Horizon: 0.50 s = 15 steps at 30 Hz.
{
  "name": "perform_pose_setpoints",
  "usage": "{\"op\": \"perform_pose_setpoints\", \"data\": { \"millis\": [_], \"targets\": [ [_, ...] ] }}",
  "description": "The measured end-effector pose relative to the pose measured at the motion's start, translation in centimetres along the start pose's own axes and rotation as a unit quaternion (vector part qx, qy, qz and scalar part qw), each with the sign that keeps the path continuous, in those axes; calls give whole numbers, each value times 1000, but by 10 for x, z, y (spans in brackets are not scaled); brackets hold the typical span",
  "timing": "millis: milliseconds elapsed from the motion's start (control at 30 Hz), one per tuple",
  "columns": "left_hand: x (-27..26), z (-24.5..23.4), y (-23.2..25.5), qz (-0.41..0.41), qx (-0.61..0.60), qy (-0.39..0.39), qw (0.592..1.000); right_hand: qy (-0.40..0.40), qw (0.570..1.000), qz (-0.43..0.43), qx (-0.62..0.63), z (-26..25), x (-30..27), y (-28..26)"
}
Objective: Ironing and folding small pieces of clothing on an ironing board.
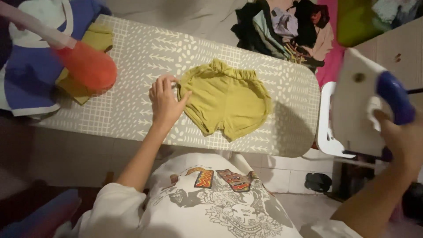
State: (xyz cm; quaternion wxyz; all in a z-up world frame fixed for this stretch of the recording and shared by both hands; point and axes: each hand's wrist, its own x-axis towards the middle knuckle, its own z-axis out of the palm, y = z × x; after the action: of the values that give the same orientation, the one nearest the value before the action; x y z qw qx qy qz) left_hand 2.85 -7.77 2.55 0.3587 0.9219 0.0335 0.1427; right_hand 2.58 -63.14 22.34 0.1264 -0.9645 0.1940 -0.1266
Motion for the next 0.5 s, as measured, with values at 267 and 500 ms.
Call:
{"op": "perform_pose_setpoints", "data": {
  "millis": [267,500],
  "targets": [
    [-24,-16,24,-4,38,14,999,-316,940,-128,-21,72,-88,-215],
    [-36,-10,31,-49,73,0,996,-276,897,-346,-10,124,-99,-235]
  ]
}}
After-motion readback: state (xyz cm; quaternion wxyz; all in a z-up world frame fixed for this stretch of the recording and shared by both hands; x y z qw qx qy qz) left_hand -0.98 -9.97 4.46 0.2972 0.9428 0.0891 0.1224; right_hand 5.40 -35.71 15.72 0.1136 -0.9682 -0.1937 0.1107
